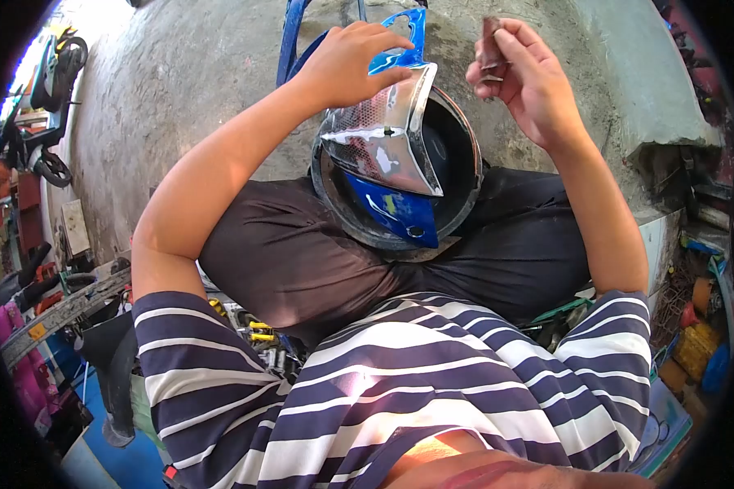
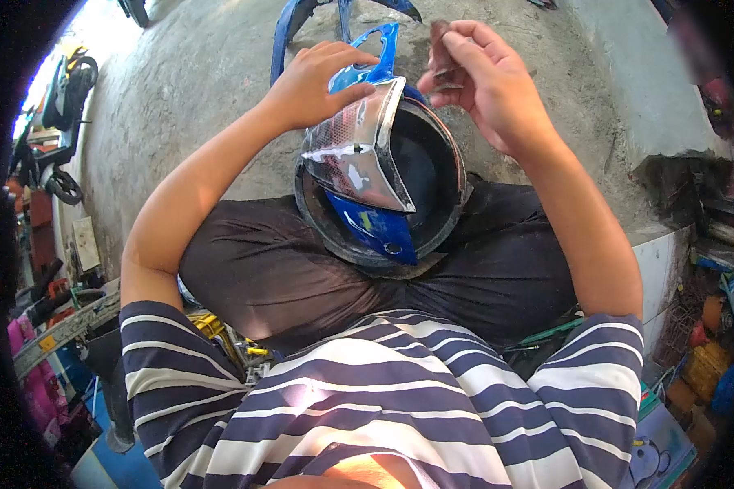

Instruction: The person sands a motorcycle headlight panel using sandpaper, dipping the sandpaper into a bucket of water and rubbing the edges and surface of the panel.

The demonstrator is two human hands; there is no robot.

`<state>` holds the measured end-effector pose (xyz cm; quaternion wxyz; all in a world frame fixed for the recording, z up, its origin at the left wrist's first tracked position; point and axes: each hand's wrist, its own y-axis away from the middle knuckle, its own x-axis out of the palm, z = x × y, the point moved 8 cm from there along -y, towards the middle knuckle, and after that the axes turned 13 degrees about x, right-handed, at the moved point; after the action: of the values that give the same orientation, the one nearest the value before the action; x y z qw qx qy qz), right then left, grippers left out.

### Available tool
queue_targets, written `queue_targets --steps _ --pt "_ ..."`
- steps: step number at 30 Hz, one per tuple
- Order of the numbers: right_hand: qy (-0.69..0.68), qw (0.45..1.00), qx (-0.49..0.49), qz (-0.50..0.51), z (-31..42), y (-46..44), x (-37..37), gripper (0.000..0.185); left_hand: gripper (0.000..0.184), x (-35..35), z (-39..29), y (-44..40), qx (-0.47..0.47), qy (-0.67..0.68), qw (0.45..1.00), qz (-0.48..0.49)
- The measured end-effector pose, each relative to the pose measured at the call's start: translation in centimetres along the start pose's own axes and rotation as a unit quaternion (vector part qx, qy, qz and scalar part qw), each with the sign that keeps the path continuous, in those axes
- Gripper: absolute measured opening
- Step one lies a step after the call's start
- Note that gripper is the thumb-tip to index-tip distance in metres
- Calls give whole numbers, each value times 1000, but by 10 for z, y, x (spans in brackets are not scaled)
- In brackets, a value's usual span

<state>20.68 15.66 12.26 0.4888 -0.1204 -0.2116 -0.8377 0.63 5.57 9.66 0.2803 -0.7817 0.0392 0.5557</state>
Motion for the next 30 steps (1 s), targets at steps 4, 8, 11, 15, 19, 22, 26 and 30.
queue_targets --steps 4,8,11,15,19,22,26,30 --pt "409 897 8 -165 -29 -3 15 20 43 21 44 -23 70 -74 994 40" --pt "604 787 -121 -46 -42 -5 41 25 59 10 47 -59 22 -7 997 67" --pt "697 693 -185 14 -38 -3 52 24 64 26 45 -58 60 35 998 -3" --pt "685 702 -186 60 -45 -9 53 24 73 52 38 -41 27 79 997 2" --pt "682 702 -195 59 -50 -15 62 25 73 65 32 -26 13 87 996 -3" --pt "671 716 -193 24 -48 -23 53 24 72 67 28 -21 6 63 998 -10" --pt "669 714 -197 61 -59 -10 58 24 71 71 30 -17 8 48 998 -30" --pt "656 733 -170 57 -56 -14 45 26 66 68 27 -15 3 59 998 -37"
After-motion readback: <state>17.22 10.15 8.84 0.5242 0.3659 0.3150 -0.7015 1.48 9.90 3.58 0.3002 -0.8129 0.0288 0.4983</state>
